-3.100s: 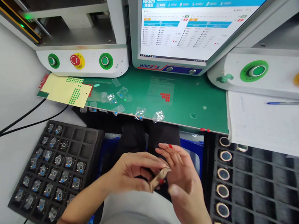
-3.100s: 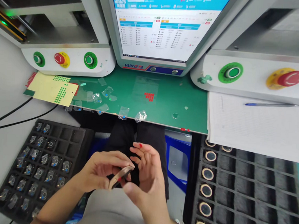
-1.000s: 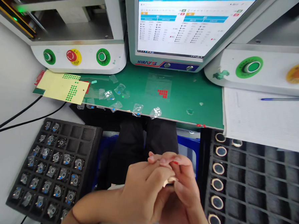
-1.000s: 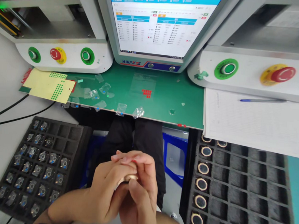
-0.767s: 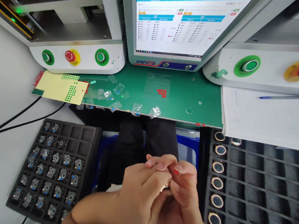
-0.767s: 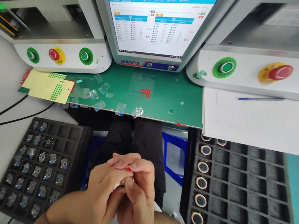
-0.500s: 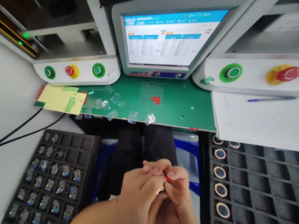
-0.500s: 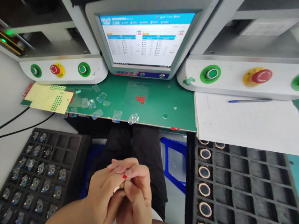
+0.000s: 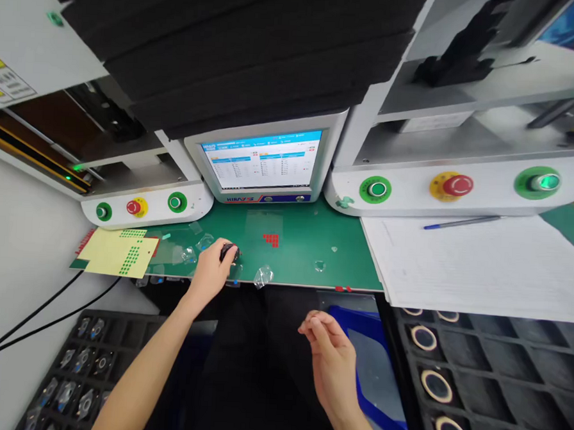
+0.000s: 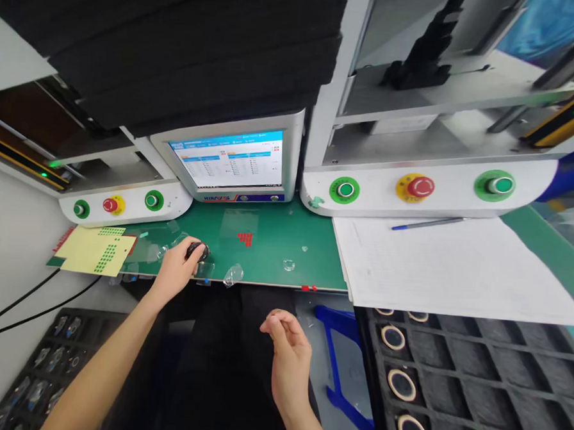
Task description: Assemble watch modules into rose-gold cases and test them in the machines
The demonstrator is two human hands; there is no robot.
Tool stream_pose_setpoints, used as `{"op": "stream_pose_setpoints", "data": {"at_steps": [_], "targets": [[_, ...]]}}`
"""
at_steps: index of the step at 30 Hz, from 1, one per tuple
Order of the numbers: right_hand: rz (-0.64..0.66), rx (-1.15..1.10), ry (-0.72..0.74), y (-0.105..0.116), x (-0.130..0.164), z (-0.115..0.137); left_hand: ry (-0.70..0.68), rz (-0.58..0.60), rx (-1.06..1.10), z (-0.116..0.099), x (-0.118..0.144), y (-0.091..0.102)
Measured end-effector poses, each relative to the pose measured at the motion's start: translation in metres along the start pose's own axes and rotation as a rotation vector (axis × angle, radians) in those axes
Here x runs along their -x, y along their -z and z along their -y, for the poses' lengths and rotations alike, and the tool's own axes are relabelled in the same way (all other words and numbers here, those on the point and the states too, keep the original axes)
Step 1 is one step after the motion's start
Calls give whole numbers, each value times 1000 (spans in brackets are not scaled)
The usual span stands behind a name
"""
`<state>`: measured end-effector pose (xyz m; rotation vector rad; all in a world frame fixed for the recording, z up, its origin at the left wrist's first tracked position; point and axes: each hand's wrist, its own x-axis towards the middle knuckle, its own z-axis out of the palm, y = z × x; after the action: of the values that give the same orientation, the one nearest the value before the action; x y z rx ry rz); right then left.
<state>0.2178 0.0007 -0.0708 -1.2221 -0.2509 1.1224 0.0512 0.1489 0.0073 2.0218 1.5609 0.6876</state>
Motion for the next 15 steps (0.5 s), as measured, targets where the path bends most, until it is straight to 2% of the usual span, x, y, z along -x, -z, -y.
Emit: {"op": "stream_pose_setpoints", "data": {"at_steps": [3, 8, 12, 15], "targets": [[35, 47, -14, 9, -13, -15, -32, 7, -63, 14, -28, -9], [112, 142, -20, 17, -21, -31, 21, -19, -214, 21, -43, -28], [132, 235, -30, 28, -18, -41, 144, -24, -345, 19, -35, -33], [115, 296, -32, 39, -17, -51, 215, -20, -405, 26, -10, -16]]}}
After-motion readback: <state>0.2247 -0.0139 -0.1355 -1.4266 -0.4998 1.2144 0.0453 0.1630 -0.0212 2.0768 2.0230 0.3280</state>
